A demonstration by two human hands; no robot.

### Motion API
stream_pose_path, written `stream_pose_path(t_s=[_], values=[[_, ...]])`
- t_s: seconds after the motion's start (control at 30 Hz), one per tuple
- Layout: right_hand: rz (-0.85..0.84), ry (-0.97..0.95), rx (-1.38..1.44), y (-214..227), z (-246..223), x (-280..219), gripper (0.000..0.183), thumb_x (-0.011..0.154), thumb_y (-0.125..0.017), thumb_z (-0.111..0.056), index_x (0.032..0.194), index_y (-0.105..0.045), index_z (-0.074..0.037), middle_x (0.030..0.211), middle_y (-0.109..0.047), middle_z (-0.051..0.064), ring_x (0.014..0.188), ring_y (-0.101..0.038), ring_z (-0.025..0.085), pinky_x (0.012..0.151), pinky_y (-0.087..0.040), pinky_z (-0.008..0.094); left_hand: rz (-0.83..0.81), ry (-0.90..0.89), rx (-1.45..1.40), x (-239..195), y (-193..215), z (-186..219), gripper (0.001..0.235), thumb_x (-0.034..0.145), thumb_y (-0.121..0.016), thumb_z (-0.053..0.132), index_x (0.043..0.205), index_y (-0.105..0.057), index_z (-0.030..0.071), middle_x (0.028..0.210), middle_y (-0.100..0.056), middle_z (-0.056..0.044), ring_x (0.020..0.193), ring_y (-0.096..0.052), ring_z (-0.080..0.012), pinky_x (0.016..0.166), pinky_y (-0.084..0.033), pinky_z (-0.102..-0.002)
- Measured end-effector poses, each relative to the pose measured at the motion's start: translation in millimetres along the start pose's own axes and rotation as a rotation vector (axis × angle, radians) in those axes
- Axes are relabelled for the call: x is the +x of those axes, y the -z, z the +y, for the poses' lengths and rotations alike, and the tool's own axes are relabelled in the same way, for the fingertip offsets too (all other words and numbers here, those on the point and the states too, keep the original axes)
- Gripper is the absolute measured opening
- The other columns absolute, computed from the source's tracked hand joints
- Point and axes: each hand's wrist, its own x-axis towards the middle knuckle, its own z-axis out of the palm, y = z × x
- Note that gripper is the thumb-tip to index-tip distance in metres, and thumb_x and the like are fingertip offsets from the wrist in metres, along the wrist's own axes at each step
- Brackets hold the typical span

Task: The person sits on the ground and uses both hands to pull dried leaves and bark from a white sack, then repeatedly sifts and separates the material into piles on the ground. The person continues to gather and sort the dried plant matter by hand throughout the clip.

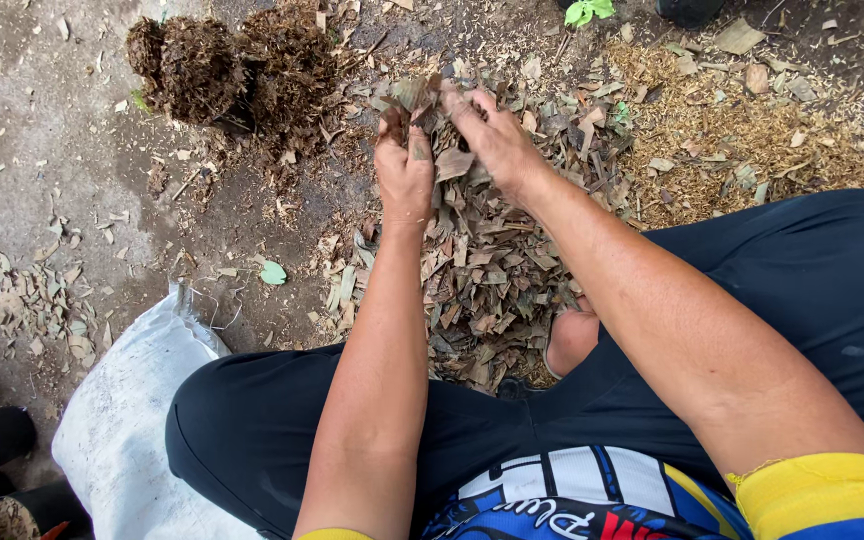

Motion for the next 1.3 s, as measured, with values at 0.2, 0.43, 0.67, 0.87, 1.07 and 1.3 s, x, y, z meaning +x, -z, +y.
stream_pose_path(t_s=[0.2,0.43,0.67,0.87,1.07,1.3], values=[[0.002,0.338,-0.424,5,-11,-4,0.023,0.11,-0.047,-0.031,0.109,-0.059,-0.011,0.097,-0.065,0.007,0.096,-0.065,0.02,0.087,-0.055,0.043,-0.239,0.035,-0.018,5,14,4,0.027,0.112,-0.057,0.022,0.097,-0.068,0.003,0.079,-0.056,0.003,0.073,-0.045,-0.0103,0.065,-0.039,-0.03],[0.199,0.064,-0.05,-10,3,8,0.026,0.108,-0.05,-0.023,0.117,-0.069,-0.008,0.135,-0.061,0.009,0.122,-0.057,0.022,0.105,-0.042,0.05,-0.02,-0.269,0.424,-6,-13,46,0.022,0.106,-0.056,0.017,0.095,-0.067,0.002,0.078,-0.073,-0.008,0.061,-0.068,-0.0152,0.053,-0.053,-0.035],[0.13,-0.164,-0.036,-10,44,1,0.057,0.099,-0.045,-0.046,0.143,-0.052,-0.011,0.14,-0.062,0.016,0.124,-0.06,0.031,0.105,-0.048,0.054,0.16,0.07,0.441,-5,-10,28,0.042,0.109,-0.053,0.026,0.079,-0.066,0.001,0.066,-0.069,-0.015,0.052,-0.061,-0.024,0.052,-0.048,-0.042],[0.154,0.084,-0.325,-17,38,-2,0.062,0.106,-0.027,-0.062,0.121,-0.054,-0.008,0.099,-0.061,0.013,0.081,-0.061,0.021,0.069,-0.053,0.043,0.225,-0.022,0.594,-11,-6,7,0.047,0.112,-0.05,0.029,0.08,-0.066,-0.001,0.074,-0.065,-0.017,0.062,-0.061,-0.0251,0.059,-0.049,-0.043],[0.215,0.235,-0.428,-28,21,-16,0.024,0.108,-0.046,-0.032,0.103,-0.054,-0.01,0.079,-0.06,0.008,0.067,-0.057,0.023,0.06,-0.049,0.043,0.11,0.131,0.183,-16,-19,11,0.037,0.108,-0.047,0.028,0.095,-0.072,0.005,0.072,-0.069,-0.007,0.057,-0.061,-0.0174,0.053,-0.049,-0.036],[-0.039,0.424,-0.576,-4,-9,-24,0.016,0.104,-0.054,-0.022,0.104,-0.059,-0.007,0.079,-0.067,0.009,0.07,-0.066,0.022,0.067,-0.053,0.044,-0.221,0.198,0.019,3,6,6,0.031,0.111,-0.05,0.019,0.096,-0.071,0.001,0.078,-0.065,0.0,0.069,-0.054,-0.0106,0.062,-0.046,-0.031]])
